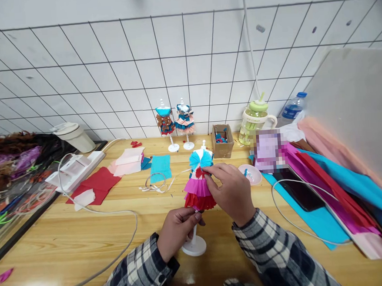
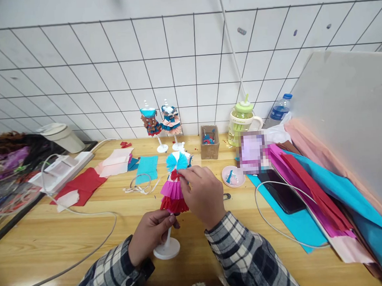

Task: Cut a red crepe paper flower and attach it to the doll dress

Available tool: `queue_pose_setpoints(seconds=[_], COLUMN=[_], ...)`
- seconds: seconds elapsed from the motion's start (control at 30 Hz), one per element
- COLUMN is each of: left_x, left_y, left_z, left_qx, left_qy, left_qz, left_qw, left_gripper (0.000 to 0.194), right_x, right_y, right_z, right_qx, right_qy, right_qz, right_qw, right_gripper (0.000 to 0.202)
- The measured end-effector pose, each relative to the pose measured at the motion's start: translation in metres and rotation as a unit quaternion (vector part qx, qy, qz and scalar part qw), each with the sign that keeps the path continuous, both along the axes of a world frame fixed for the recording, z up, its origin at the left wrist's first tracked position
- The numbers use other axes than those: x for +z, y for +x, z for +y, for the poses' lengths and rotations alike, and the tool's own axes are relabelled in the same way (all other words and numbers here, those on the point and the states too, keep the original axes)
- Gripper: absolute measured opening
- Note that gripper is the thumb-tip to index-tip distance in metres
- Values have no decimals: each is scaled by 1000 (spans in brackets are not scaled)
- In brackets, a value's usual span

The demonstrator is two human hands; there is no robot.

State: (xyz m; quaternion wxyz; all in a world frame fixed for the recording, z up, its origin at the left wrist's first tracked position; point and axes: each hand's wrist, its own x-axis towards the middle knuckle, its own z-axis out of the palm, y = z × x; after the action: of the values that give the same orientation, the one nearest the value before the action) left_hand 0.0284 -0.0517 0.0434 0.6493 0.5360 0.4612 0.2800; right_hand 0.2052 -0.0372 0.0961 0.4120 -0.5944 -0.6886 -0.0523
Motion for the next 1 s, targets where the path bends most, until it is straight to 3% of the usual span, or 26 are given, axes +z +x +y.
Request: queue_pose_setpoints(seconds=[0.3,0.6,0.8,1.0], left_x=[0,-3,-2,-1], left_y=[-4,-6,-4,-5], left_z=[-1,0,-1,-2], left_qx=[-5,10,2,-10], left_qy=[9,18,30,50], left_qz=[0,4,15,36], left_qw=[1000,1000,999,998], left_gripper=[39,39,39,40], right_x=[5,-5,-1,-6], right_y=[0,-5,-3,-3], right_z=[-8,-10,-8,-5], right_qx=[12,48,21,42], right_qy=[8,6,2,15], right_qz=[-17,90,160,100], right_qw=[1000,995,987,994], right_gripper=[22,19,9,21])
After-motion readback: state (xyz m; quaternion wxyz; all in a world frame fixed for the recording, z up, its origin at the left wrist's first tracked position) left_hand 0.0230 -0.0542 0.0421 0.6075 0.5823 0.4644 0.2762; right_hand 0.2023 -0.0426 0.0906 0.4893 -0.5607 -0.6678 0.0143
